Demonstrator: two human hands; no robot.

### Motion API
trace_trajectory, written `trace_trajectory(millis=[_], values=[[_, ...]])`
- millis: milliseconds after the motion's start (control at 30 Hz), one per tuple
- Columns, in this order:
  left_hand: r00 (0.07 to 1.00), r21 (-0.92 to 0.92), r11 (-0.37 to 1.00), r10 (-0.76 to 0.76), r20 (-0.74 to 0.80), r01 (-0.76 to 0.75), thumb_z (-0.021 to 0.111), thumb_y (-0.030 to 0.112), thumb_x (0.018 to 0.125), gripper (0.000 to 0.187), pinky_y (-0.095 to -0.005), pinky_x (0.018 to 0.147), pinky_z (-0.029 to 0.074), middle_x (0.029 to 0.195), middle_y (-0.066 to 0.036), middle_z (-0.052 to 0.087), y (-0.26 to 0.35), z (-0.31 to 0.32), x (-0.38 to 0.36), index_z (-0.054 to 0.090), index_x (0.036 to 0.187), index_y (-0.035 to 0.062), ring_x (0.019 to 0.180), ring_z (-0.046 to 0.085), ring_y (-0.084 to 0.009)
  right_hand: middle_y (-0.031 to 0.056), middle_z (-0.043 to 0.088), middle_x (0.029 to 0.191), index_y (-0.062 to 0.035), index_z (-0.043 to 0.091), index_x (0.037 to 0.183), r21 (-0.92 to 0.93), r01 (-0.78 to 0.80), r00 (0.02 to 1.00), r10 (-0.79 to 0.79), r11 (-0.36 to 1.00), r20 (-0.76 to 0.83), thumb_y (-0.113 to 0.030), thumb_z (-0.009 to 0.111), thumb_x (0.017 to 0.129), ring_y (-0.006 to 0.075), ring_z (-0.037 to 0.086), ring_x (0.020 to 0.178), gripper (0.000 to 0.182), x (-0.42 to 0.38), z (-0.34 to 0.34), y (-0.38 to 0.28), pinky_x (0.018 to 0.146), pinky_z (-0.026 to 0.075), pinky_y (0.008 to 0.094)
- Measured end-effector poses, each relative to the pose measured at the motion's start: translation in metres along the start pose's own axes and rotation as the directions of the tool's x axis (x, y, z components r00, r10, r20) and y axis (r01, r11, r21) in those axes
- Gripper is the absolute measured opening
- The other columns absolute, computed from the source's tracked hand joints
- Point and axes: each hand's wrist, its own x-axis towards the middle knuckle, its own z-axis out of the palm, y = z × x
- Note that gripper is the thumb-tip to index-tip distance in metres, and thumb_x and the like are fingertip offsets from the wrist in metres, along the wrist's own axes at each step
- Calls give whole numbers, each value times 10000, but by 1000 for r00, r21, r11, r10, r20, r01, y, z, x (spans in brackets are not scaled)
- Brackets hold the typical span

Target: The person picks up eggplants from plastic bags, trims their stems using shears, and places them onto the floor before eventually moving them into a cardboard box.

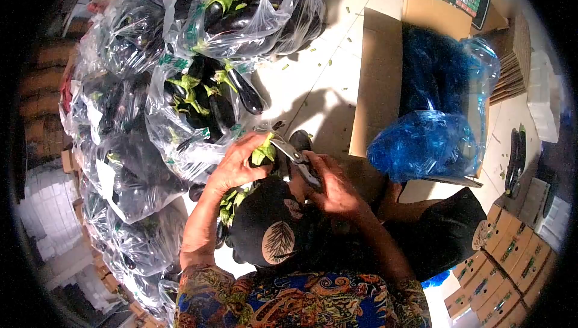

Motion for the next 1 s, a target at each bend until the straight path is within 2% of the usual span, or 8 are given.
trace_trajectory(millis=[100, 233, 500, 600, 700, 767, 867, 1000], values=[[989, 290, 947, 147, -20, -134, 749, 226, 664, 745, -407, 920, 489, 1187, -181, 593, -3, 13, 0, 502, 1365, 169, 1099, 590, -349, 228, 476, 1280, -53, 361, 1412, 25, -17, 1000, 17, 1000, -5, -264, 652, 827, 394, 487, 1181, 687, -1, 2, -1, 994, 407, 464], [999, 172, 984, 47, 2, -46, 743, 193, 646, 708, -474, 876, 474, 1015, -155, 593, 1, 16, 1, 540, 1324, 177, 1019, 577, -357, 236, 483, 1267, -51, 361, 1412, -63, -61, 998, 63, 996, 21, -268, 662, 808, 397, 492, 1169, 709, -2, -3, -4, 988, 408, 476], [988, 382, 915, 152, -26, -130, 819, 170, 593, 768, -444, 798, 468, 951, -112, 568, 0, 16, 0, 546, 1310, 199, 927, 576, -343, 219, 532, 1220, -49, 439, 1354, -176, -96, 995, 101, 980, 20, -183, 637, 784, 402, 517, 1141, 618, -2, 1, 12, 958, 423, 449], [988, 457, 879, 153, -1, -136, 804, 203, 613, 848, -445, 843, 440, 953, -120, 564, 1, 18, -2, 481, 1397, 241, 940, 560, -348, 227, 593, 1131, -38, 493, 1298, 76, -171, 985, 172, 982, -11, -131, 624, 806, 417, 582, 1031, 517, 3, 14, 13, 881, 468, 442], [993, 463, 881, 116, -8, -99, 786, 209, 626, 810, -443, 845, 443, 954, -122, 568, -5, 17, -12, 495, 1381, 234, 945, 561, -347, 244, 534, 1264, 15, 479, 1294, -58, -28, 998, 25, 998, -63, -124, 581, 898, 419, 586, 1050, 432, -5, 30, 47, 856, 511, 431], [997, 415, 909, 61, -41, -38, 763, 196, 610, 795, -447, 820, 457, 928, -126, 573, -14, 13, -32, 503, 1361, 227, 945, 565, -334, 187, 490, 1340, 2, 390, 1367, 310, -217, 971, 237, 926, -27, -100, 622, 904, 323, 511, 1176, 527, -7, 33, 87, 978, 443, 399], [1000, 461, 887, -24, 12, 16, 746, 221, 619, 768, -458, 773, 469, 903, -134, 568, -46, 20, -81, 506, 1349, 228, 871, 566, -349, 157, 482, 1365, -35, 370, 1402, 747, -362, 889, 447, 558, 97, -54, 669, 882, 272, 468, 1244, 600, -3, 6, 52, 1075, 378, 395], [966, 352, 900, -231, -114, 257, 715, 216, 642, 592, -402, 780, 492, 886, -127, 584, -96, 24, -167, 611, 1221, 157, 853, 592, -333, 144, 573, 1184, -45, 462, 1353, 346, -529, 837, 544, 775, 59, -182, 729, 806, 259, 541, 1064, 624, -14, 30, 125, 923, 441, 387]])
